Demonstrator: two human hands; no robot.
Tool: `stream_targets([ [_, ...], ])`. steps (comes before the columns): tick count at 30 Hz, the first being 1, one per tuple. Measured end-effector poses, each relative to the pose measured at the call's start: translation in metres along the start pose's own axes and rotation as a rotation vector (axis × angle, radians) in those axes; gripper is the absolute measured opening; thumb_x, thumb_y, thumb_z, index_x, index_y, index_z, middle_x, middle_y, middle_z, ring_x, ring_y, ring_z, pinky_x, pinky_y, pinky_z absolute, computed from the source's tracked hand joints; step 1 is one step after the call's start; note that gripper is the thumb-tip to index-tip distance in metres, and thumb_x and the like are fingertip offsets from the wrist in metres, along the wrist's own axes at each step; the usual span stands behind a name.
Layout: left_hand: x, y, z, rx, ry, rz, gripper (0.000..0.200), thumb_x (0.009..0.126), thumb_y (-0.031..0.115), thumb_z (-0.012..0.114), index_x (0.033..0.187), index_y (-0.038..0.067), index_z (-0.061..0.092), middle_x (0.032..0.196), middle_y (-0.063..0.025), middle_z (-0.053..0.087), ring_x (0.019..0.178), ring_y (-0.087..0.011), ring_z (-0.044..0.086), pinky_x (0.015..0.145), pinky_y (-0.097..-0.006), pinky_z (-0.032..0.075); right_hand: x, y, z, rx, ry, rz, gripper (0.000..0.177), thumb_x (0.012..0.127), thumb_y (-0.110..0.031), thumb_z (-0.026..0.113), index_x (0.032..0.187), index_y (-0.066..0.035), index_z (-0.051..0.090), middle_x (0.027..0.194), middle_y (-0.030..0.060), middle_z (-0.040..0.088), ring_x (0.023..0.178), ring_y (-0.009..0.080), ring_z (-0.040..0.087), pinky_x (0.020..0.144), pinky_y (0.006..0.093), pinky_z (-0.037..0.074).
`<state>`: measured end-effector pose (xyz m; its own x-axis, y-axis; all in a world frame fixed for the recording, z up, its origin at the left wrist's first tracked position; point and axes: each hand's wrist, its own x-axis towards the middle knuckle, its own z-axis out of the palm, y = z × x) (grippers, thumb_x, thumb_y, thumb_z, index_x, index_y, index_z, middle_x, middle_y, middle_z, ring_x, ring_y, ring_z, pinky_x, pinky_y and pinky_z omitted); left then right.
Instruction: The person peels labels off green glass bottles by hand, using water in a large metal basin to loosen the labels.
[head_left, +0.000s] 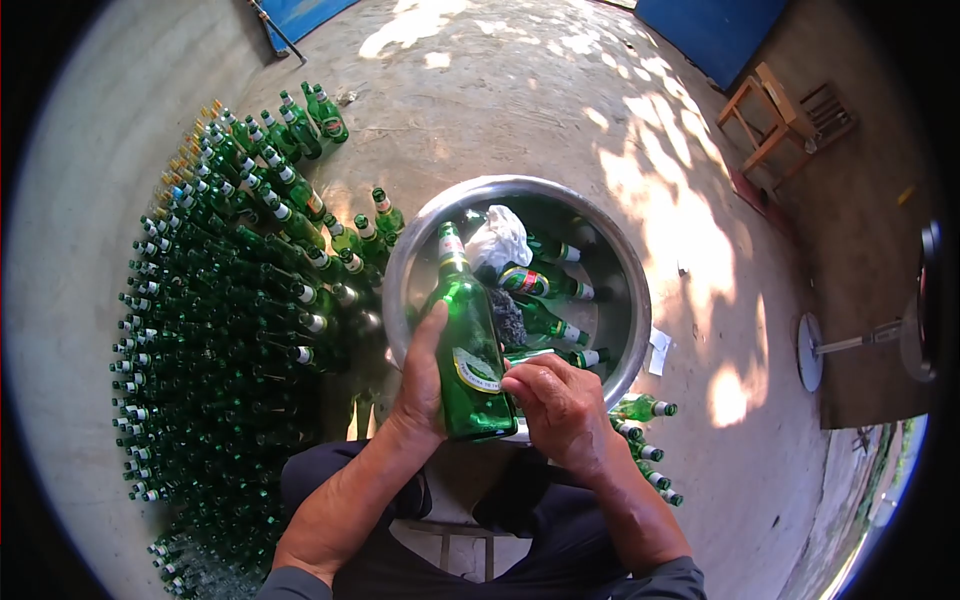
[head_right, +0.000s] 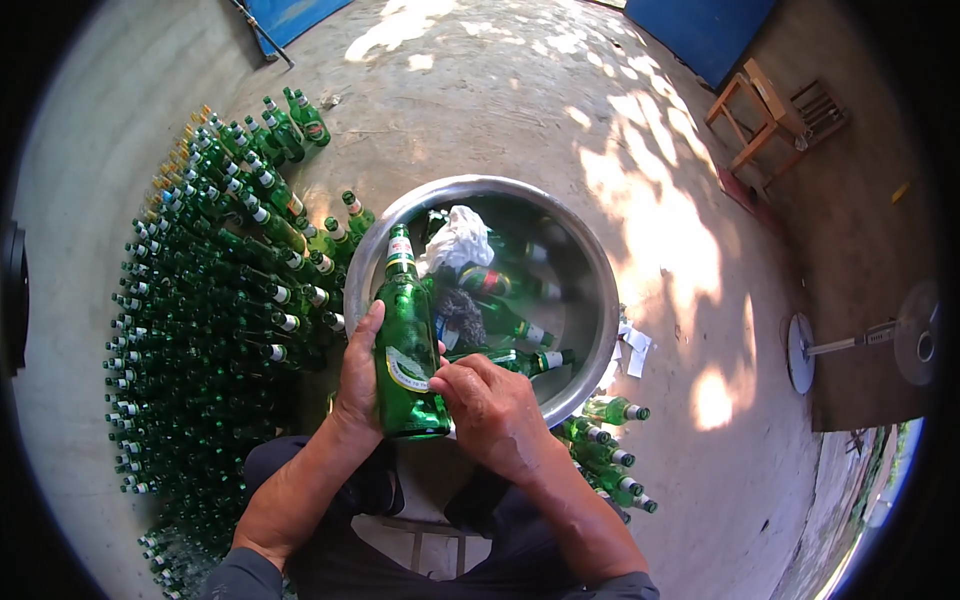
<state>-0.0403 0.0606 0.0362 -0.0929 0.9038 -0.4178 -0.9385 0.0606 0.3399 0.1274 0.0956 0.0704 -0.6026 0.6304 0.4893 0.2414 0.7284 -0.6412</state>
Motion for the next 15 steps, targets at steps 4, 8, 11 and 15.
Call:
stream_targets([
  [4, -0.008, 0.002, 0.018, 0.010, -0.003, -0.016, 0.055, 0.102, 0.054, 0.052, 0.119, 0.003, 0.060, 0.092, -0.0164, 0.069, 0.079, -0.0272, 0.071, 0.073, -0.0406, 0.061, 0.001, -0.002, -0.009, 0.007, -0.063, -0.036, 0.016, 0.089, -0.009, 0.075, 0.096, 0.000, 0.065, 0.081, 0.0129, 0.065, 0.068, 0.0307, 0.068, 0.056, 0.0392, 0.054],
  [8, -0.008, 0.002, 0.018, 0.107, -0.012, 0.016, 0.052, 0.102, 0.053, 0.053, 0.121, 0.005, 0.060, 0.092, -0.0121, 0.068, 0.079, -0.0246, 0.070, 0.072, -0.0386, 0.060, 0.001, -0.004, -0.009, -0.078, -0.126, -0.014, 0.015, 0.090, -0.011, 0.074, 0.093, 0.000, 0.064, 0.080, 0.0125, 0.063, 0.068, 0.0299, 0.067, 0.056, 0.0399, 0.054],
  [11, -0.010, 0.003, 0.023, 0.136, 0.007, 0.035, 0.050, 0.102, 0.051, 0.053, 0.122, 0.006, 0.060, 0.094, -0.0104, 0.068, 0.079, -0.0227, 0.070, 0.072, -0.0375, 0.060, 0.002, -0.005, -0.007, -0.109, -0.133, 0.000, 0.015, 0.090, -0.010, 0.074, 0.091, -0.001, 0.062, 0.079, 0.0120, 0.062, 0.068, 0.0297, 0.066, 0.056, 0.0400, 0.053],
  [15, -0.004, 0.000, 0.012, 0.194, 0.021, 0.070, 0.050, 0.102, 0.051, 0.053, 0.122, 0.006, 0.060, 0.094, -0.0099, 0.067, 0.079, -0.0218, 0.069, 0.071, -0.0372, 0.060, -0.001, -0.002, -0.001, -0.059, -0.070, 0.042, 0.014, 0.092, -0.011, 0.073, 0.091, 0.001, 0.064, 0.078, 0.0124, 0.063, 0.067, 0.0293, 0.066, 0.057, 0.0389, 0.052],
])
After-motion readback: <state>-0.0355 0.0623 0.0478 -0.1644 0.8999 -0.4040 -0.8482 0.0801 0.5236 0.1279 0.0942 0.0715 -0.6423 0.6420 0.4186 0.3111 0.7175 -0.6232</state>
